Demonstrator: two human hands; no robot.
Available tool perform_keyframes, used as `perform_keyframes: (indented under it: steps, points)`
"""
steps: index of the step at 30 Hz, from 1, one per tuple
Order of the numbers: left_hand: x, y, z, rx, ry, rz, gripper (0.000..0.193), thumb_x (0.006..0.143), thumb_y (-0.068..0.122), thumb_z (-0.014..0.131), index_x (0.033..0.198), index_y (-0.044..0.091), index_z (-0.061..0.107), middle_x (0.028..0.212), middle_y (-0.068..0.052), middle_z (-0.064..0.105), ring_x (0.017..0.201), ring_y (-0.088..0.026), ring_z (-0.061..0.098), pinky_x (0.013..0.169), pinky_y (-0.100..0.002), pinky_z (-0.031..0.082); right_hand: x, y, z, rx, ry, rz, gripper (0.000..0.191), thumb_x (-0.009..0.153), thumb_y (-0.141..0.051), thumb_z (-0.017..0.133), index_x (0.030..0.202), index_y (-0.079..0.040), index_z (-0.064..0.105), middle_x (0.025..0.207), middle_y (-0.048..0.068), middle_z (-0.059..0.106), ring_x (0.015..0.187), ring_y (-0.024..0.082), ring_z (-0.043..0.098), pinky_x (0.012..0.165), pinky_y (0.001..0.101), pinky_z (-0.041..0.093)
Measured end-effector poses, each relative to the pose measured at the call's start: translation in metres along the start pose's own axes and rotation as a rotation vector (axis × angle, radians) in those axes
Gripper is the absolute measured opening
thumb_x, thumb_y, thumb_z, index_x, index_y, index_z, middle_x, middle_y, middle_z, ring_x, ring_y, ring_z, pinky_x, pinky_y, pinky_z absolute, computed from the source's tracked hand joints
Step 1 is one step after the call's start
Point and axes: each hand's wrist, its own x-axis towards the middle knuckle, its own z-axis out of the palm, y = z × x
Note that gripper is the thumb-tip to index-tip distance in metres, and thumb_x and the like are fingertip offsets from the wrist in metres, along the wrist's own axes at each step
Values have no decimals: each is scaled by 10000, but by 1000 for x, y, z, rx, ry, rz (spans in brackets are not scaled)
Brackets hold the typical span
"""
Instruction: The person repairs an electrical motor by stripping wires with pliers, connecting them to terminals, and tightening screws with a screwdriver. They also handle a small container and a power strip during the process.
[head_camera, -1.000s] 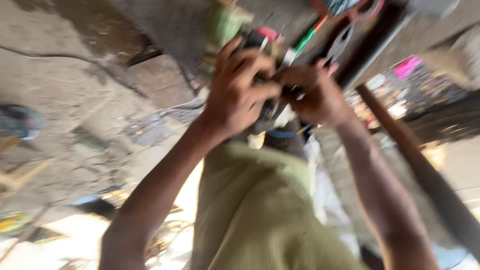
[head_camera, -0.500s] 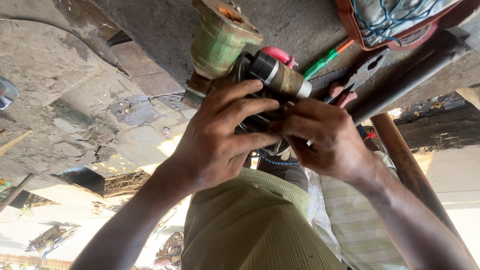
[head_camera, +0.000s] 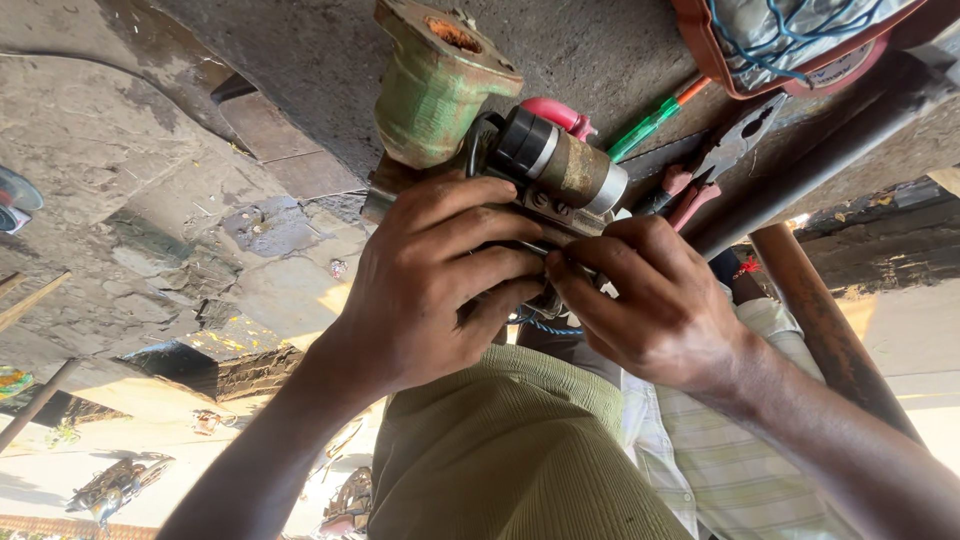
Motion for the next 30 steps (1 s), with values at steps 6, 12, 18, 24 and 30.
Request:
perform_keyframes:
  steps: [6,12,18,24,30]
  points:
    - [12,5,0,50,-57,-80,129,797,146,855,862,98,755,1075,-4,718,1189,-232,608,1016,-464,432,5,1,-4,43,-56,53,259,725,47,771,979,-2,761,996,117,703,930,275,634,784,381,569]
    - [16,6,0,43,-74,-107,134,770,142,866,807,101,744,1031,0,710,1164,-244,594,980,-467,425,12,12,-11,407,-151,342,209,749,-2,798,945,-70,774,957,86,725,845,207,654,657,324,545]
    - [22,-1,0,-32,-125,-128,154,792,179,860,869,96,756,1090,-8,711,1218,-251,581,1010,-459,443,10,23,-5,299,-168,185,262,745,-45,817,990,-4,733,955,112,708,857,241,654,721,382,579]
    - [23,-13,-10,-95,-228,-109,148,867,133,818,995,80,766,1179,-23,712,1301,-241,587,1064,-436,485,7,27,5,271,-173,154,320,755,-59,781,1061,21,734,996,139,696,860,252,671,692,396,583]
    - [29,-17,-12,-99,-251,-124,182,868,111,791,1045,82,760,1255,-13,709,1347,-247,577,1101,-446,487,4,35,5,150,-157,-58,368,820,-153,686,1132,42,710,1093,163,678,1025,326,677,838,475,594]
